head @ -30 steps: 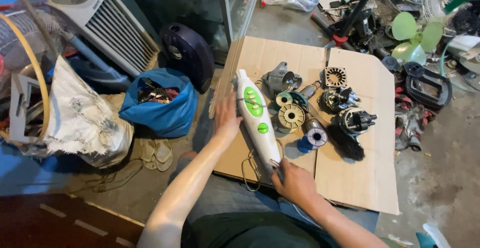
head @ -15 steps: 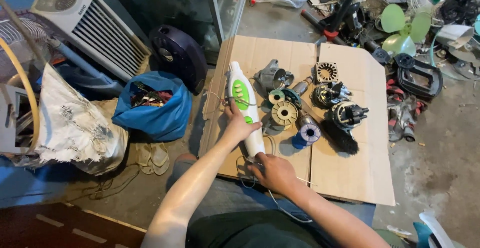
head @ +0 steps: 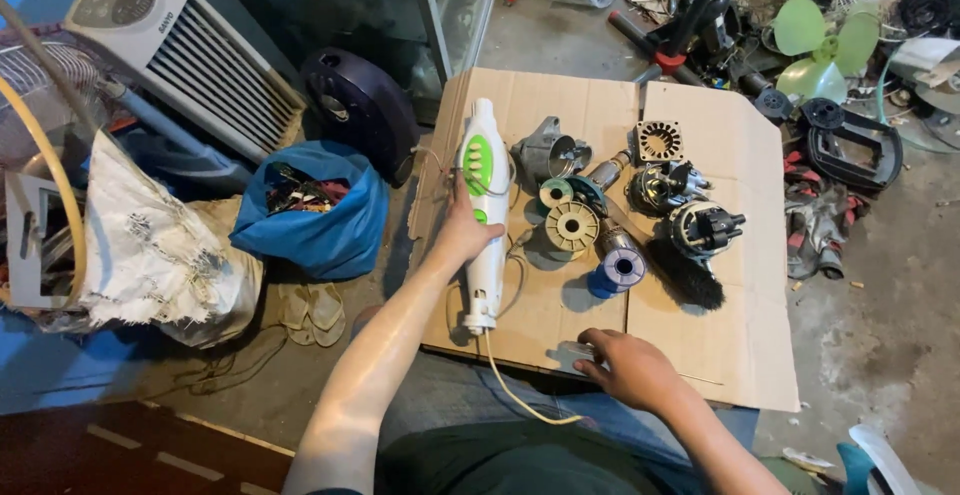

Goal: Adjusting and assembling internal motor components and wiring for a small household appliance.

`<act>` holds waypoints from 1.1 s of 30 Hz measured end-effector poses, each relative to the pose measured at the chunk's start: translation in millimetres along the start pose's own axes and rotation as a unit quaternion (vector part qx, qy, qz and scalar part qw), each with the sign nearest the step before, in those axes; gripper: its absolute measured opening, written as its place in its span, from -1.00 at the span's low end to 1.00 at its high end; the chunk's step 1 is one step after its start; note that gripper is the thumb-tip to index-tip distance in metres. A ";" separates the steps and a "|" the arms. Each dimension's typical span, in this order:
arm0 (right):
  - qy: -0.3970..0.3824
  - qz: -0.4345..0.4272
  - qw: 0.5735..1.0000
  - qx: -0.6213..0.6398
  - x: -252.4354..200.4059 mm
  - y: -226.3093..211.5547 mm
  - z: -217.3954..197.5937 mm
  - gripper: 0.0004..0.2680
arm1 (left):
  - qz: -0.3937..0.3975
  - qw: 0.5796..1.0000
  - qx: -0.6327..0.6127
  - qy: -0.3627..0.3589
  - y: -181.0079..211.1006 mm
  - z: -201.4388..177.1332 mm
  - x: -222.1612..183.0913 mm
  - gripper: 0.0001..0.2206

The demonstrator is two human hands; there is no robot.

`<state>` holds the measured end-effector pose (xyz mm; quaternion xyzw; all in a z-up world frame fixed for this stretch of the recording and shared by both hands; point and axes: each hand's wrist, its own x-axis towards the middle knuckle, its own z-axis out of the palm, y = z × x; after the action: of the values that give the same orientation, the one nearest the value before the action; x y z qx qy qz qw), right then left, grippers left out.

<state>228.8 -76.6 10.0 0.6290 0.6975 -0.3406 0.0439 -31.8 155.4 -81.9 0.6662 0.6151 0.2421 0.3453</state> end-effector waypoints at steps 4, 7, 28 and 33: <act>0.000 0.040 0.999 0.022 -14.8 -6.1 -25.2 -0.73 | 0.006 1.000 0.011 0.012 0.4 0.6 11.8 0.13; -0.003 0.063 0.997 0.043 -20.8 -1.8 -32.6 -0.73 | 0.001 1.000 0.023 -0.008 10.9 -2.0 16.0 0.13; 0.022 0.096 0.989 0.106 -32.2 6.6 -40.1 -0.80 | 0.020 0.996 0.064 -0.052 24.3 8.9 48.5 0.02; 0.135 0.018 0.990 0.039 -12.0 30.3 -8.1 -0.80 | 0.088 0.996 0.011 0.016 32.9 8.3 17.0 -0.03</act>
<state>261.7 -83.2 9.4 0.6830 0.6717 -0.2786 -0.0692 -1.9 170.7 -64.1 0.7176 0.5624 0.2751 0.3052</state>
